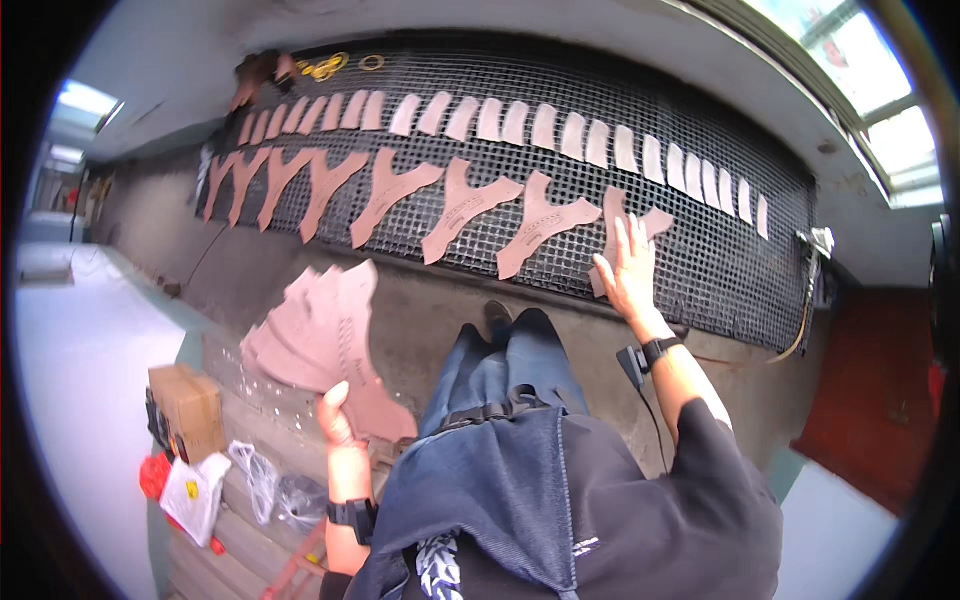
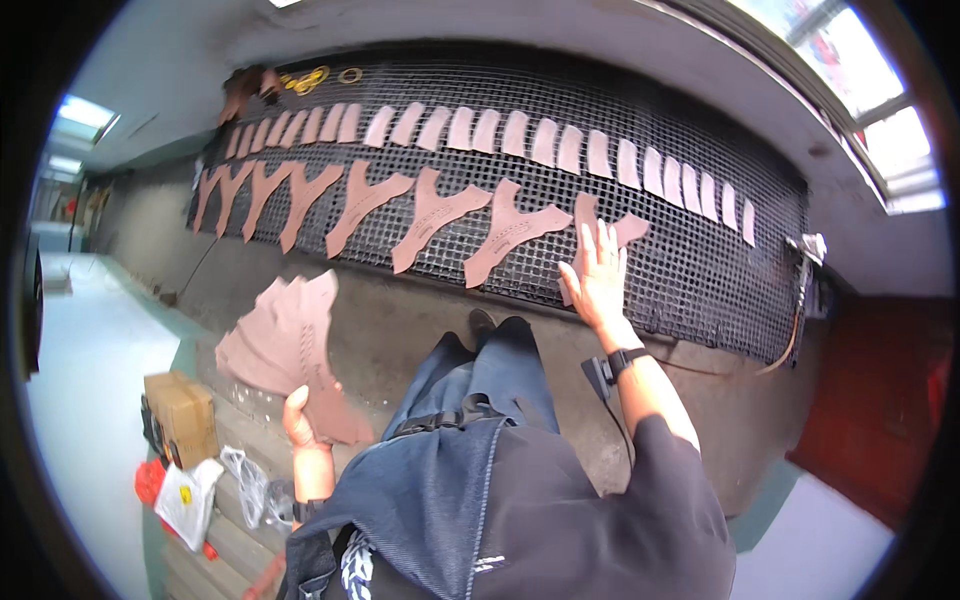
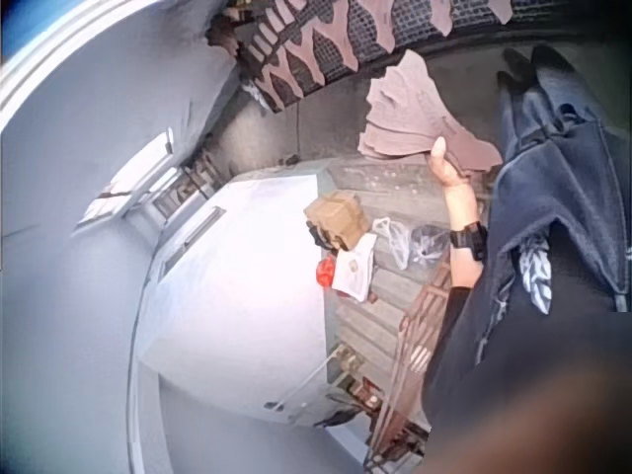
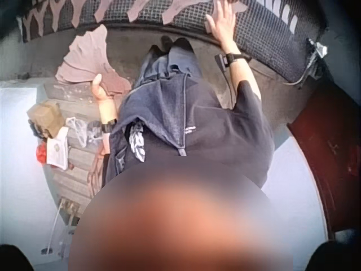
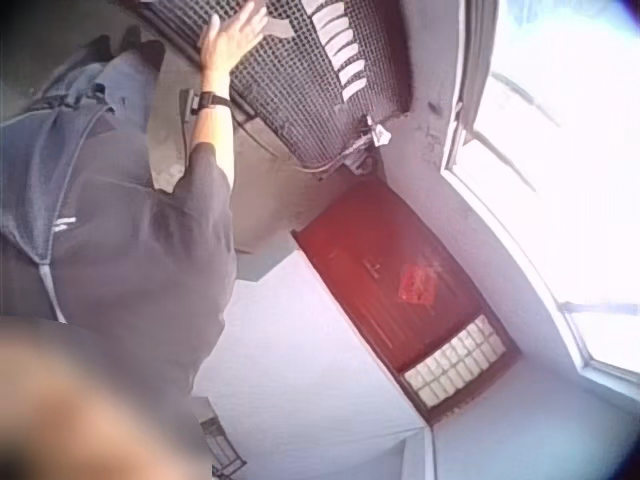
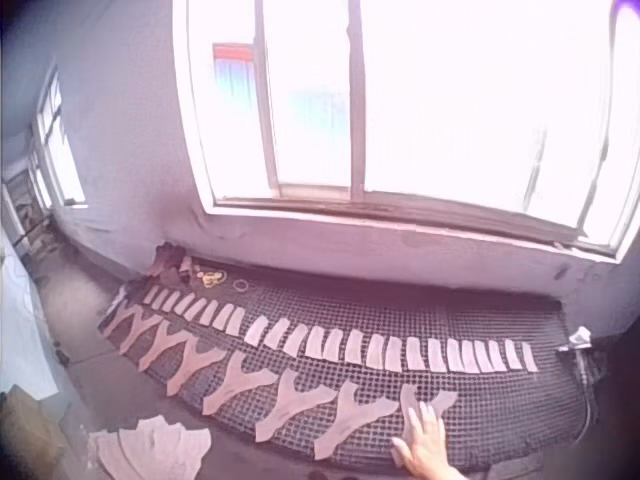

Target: Apply adhesive to leather shoe upper components using a spray gun and then stack them.

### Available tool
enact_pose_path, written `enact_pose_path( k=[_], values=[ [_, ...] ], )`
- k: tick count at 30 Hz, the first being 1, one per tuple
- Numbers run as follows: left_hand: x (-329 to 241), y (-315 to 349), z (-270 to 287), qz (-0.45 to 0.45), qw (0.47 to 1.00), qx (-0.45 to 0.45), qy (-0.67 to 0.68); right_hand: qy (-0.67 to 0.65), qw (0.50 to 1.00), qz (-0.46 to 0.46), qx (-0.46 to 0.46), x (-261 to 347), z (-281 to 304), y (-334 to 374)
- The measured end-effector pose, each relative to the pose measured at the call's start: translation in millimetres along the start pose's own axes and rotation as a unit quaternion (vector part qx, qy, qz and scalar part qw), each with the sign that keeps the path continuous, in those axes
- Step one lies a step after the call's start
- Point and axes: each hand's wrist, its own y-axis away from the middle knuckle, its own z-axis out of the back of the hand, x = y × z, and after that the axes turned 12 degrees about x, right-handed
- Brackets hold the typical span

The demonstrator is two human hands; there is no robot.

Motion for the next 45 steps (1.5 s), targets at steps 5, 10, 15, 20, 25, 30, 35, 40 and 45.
enact_pose_path(
  k=[5,10,15,20,25,30,35,40,45],
  values=[
    [40.6,15.5,-88.1,-0.018,0.994,0.107,-0.032,-0.595,0.741,-0.013,0.311,67.2,37.1,23.2],
    [107.9,45.9,-121.9,-0.037,0.974,0.223,0.026,-0.621,0.615,0.086,0.479,149.9,93.4,68.5],
    [146.4,87.3,-143.1,-0.021,0.990,0.139,0.003,-0.647,0.599,-0.007,0.471,145.5,96.9,103.8],
    [165.4,102.9,-153.6,-0.044,0.979,0.200,-0.006,-0.682,0.553,-0.045,0.476,102.0,92.4,115.2],
    [181.5,99.6,-205.8,-0.041,0.985,0.157,-0.051,-0.732,0.509,-0.071,0.447,48.3,103.6,115.3],
    [214.0,82.7,-268.1,-0.022,0.988,0.131,-0.083,-0.778,0.506,-0.082,0.363,-22.3,119.9,104.8],
    [229.3,78.1,-305.8,0.021,0.987,0.079,-0.137,-0.765,0.573,-0.108,0.274,-127.9,126.6,87.0],
    [249.5,89.9,-299.5,0.010,0.991,0.019,-0.130,-0.659,0.706,-0.165,0.201,-216.3,97.2,56.1],
    [258.2,109.6,-297.7,0.030,0.989,-0.037,-0.139,-0.599,0.754,-0.213,0.164,-260.0,36.1,28.0]
  ],
)
